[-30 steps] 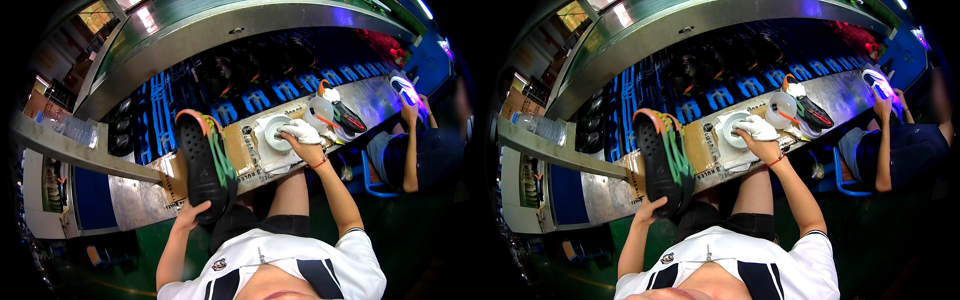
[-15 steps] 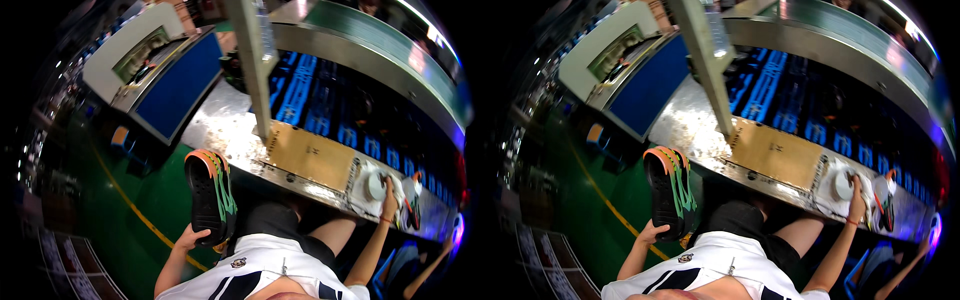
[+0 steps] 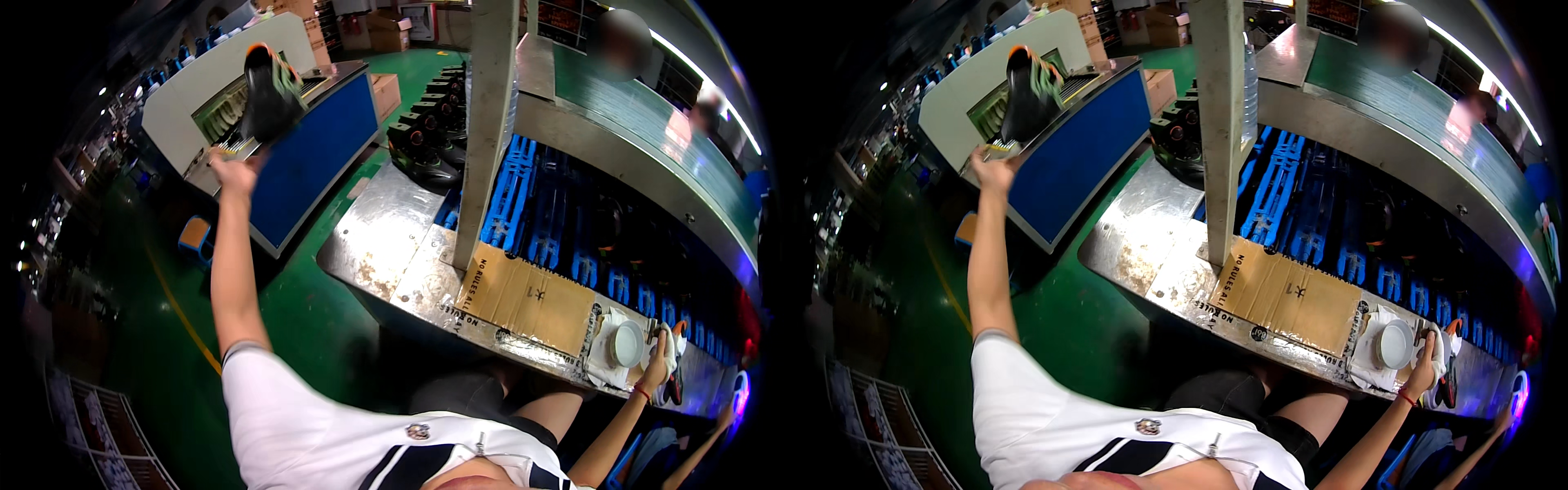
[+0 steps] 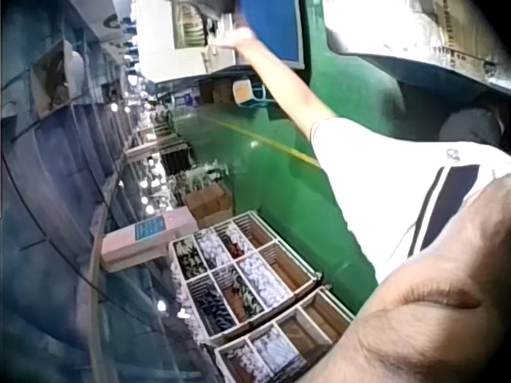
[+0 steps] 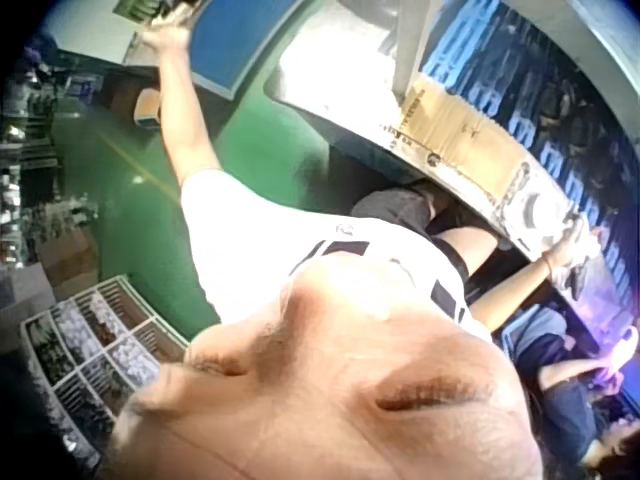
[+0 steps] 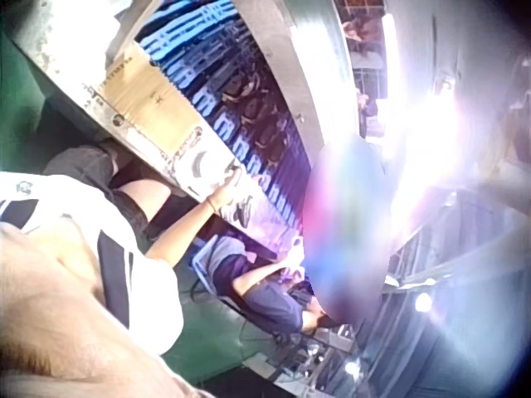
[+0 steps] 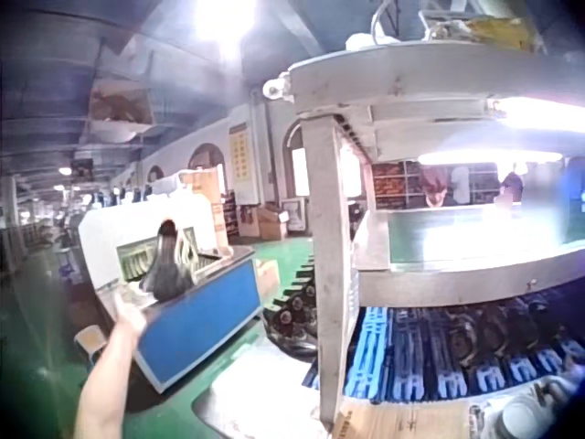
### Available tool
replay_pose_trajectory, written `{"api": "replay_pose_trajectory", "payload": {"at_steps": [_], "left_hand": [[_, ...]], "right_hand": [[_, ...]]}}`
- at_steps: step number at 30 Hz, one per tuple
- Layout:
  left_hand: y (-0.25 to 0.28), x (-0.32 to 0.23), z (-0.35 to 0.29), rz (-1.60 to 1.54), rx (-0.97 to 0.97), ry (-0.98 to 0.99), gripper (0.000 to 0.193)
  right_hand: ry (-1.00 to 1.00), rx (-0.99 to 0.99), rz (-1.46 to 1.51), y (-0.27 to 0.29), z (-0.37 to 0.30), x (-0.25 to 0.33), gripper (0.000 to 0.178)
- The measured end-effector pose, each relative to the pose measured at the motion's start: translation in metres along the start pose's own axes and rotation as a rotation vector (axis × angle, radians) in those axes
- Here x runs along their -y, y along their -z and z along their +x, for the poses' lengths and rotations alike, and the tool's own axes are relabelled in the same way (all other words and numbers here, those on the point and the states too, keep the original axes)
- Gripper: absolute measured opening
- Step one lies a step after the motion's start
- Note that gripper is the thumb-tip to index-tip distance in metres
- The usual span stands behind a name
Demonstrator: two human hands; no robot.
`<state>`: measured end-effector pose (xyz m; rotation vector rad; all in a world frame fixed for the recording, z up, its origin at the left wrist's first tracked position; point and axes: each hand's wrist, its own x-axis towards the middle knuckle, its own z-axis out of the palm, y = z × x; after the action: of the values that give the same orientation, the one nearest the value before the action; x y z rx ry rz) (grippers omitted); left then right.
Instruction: The person applies adhesive to the soles of shoes using a brush, picking shoes from a production line and setting them on the work surface for coating.
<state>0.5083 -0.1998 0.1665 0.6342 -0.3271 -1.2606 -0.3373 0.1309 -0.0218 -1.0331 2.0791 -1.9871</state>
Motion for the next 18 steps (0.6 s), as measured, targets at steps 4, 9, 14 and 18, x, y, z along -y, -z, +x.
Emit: {"api": "replay_pose_trajectory", "payload": {"at_steps": [4,9,14,18], "left_hand": [[0.077,-0.005,0.065,-0.075,-0.174,-0.706,0.071],[0.257,0.14,-0.042,0.001,-0.26,-0.227,0.037],[0.289,0.256,-0.205,0.13,-0.578,-0.026,0.016],[0.235,0.284,-0.275,0.485,-0.465,-0.153,0.012]], "right_hand": [[-0.002,0.018,-0.025,0.003,-0.018,0.017,0.032],[-0.064,0.071,-0.016,0.013,-0.037,0.008,0.031],[-0.162,0.055,-0.083,0.032,-0.034,0.006,0.032],[-0.149,0.073,-0.034,0.034,-0.032,-0.007,0.032]]}}
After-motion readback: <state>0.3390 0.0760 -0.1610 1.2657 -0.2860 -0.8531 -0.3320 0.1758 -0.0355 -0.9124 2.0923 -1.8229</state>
